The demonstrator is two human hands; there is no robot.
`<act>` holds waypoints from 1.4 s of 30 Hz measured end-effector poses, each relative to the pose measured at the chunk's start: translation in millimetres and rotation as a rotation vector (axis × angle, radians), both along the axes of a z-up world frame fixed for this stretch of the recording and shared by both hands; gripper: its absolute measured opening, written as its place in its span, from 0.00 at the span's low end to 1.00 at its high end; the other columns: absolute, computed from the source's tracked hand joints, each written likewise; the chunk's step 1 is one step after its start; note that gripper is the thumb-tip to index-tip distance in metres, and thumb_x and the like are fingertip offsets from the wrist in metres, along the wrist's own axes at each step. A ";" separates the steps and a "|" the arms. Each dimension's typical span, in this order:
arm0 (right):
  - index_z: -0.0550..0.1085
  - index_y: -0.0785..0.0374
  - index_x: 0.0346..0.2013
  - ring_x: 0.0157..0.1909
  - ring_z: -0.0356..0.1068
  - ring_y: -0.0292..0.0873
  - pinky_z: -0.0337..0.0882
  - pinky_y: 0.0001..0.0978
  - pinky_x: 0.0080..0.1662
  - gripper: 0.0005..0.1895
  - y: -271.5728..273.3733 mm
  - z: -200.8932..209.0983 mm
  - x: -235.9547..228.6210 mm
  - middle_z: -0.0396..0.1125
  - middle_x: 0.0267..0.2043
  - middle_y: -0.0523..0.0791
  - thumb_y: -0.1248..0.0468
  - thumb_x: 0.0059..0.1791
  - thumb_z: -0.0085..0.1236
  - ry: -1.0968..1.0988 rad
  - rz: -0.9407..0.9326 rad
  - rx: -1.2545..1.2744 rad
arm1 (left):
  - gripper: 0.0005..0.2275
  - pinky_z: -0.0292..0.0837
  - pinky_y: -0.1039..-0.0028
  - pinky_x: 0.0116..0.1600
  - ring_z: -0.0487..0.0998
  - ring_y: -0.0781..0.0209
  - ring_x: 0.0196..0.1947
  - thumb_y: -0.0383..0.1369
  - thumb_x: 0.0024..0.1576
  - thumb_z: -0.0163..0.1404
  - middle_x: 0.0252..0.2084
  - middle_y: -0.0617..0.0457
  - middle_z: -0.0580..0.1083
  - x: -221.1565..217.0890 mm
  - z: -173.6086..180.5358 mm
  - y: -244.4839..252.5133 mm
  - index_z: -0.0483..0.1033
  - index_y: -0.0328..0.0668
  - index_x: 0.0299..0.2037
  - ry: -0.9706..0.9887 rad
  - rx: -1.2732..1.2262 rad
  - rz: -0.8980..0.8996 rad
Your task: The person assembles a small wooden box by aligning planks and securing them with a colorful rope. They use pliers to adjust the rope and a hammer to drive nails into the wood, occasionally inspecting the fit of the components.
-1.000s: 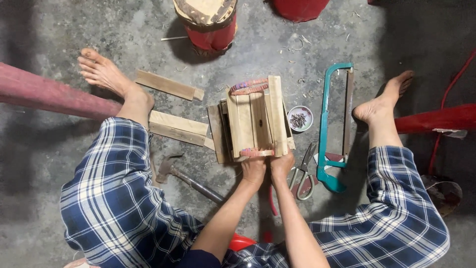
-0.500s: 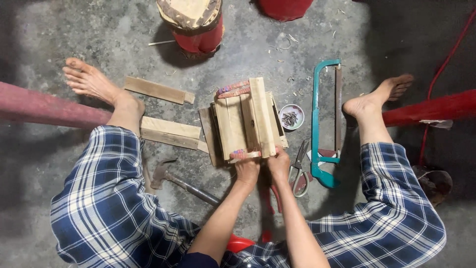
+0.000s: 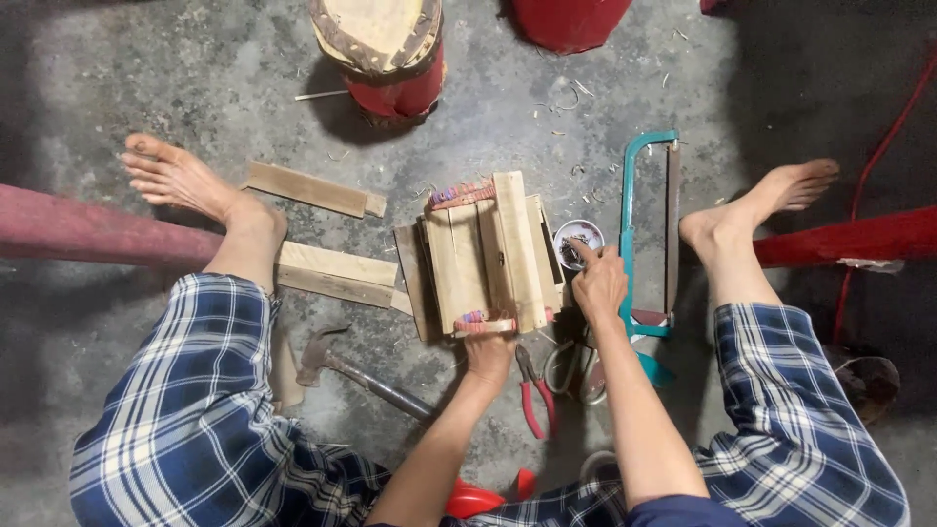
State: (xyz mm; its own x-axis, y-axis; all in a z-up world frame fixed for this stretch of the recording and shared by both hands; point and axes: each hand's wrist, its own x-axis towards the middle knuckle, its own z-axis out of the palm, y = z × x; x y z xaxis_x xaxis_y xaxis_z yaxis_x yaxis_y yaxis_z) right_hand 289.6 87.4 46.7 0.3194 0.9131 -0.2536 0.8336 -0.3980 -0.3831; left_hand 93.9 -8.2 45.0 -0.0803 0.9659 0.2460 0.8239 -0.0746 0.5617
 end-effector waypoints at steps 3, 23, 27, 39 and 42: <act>0.77 0.26 0.52 0.48 0.69 0.56 0.73 0.50 0.49 0.30 5.2 -8.9 3.8 0.62 0.45 0.45 0.70 0.47 0.48 -0.172 0.160 -0.085 | 0.08 0.79 0.48 0.41 0.82 0.41 0.27 0.31 0.38 0.65 0.20 0.49 0.76 -2.6 -30.2 -5.7 0.81 0.49 0.26 0.036 0.042 -0.024; 0.78 0.43 0.52 0.49 0.66 0.56 0.70 0.51 0.48 0.23 1.2 -31.1 4.5 0.58 0.43 0.46 0.71 0.47 0.50 -0.123 0.052 0.038 | 0.06 0.78 0.59 0.36 0.82 0.49 0.25 0.29 0.42 0.60 0.20 0.54 0.77 -10.7 43.1 18.3 0.83 0.52 0.29 0.076 0.092 -0.043; 0.79 0.34 0.48 0.49 0.65 0.52 0.70 0.48 0.48 0.25 4.4 -37.2 2.6 0.57 0.42 0.42 0.70 0.48 0.48 -0.059 0.047 0.046 | 0.05 0.77 0.58 0.35 0.81 0.48 0.22 0.30 0.41 0.60 0.19 0.53 0.77 -6.0 25.7 14.4 0.83 0.51 0.28 0.086 0.122 -0.031; 0.80 0.42 0.38 0.45 0.71 0.57 0.73 0.52 0.47 0.10 18.2 -30.5 -4.6 0.62 0.40 0.43 0.64 0.48 0.56 0.030 -0.098 0.169 | 0.05 0.79 0.57 0.39 0.82 0.50 0.24 0.30 0.42 0.60 0.20 0.57 0.78 2.4 -17.7 2.2 0.82 0.54 0.27 0.070 0.152 -0.002; 0.80 0.46 0.34 0.45 0.72 0.59 0.72 0.51 0.47 0.06 22.9 -33.5 -5.6 0.63 0.39 0.44 0.63 0.48 0.59 0.038 -0.161 0.179 | 0.05 0.79 0.57 0.38 0.82 0.49 0.24 0.29 0.42 0.60 0.20 0.56 0.78 -0.7 0.5 8.2 0.82 0.51 0.27 0.057 0.166 -0.002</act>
